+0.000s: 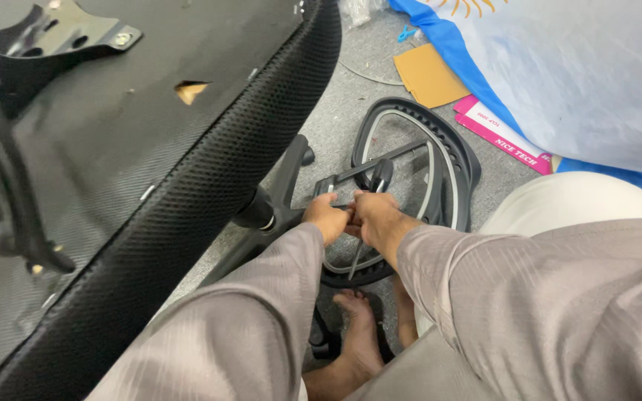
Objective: The person uses a screwdriver to fasten screws into the underside of an office chair seat, securing the central gas-lift mechanism and tilt lever to the seat base. The person works on multiple screw locations around the central column and lever, tightening each in turn.
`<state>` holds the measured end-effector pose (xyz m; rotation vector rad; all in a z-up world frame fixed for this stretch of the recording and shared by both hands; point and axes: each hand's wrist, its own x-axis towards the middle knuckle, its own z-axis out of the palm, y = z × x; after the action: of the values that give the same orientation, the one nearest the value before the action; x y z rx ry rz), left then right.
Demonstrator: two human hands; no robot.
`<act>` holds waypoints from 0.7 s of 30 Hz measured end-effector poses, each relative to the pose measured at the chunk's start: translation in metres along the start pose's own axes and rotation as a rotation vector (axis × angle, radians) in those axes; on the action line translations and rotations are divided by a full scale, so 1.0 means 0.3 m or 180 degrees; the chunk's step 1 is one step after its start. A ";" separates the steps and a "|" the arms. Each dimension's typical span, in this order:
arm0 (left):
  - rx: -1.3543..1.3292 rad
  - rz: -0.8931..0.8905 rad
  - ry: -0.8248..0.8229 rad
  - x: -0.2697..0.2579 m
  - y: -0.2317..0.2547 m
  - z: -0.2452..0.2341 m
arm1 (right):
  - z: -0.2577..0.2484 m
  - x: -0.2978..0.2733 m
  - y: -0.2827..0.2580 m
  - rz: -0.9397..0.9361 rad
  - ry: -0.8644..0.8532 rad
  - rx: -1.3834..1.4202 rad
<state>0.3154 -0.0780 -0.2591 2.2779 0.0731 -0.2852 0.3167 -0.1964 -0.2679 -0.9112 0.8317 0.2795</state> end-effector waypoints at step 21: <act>-0.0081 0.0774 0.0228 -0.754 0.463 -0.397 | 0.038 -0.843 -0.092 -0.2708 -0.0043 -0.0039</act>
<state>0.1370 -0.0719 -0.0292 2.2438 -0.1615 -0.0746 0.1698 -0.1737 -0.0613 -1.1894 0.3710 -0.4497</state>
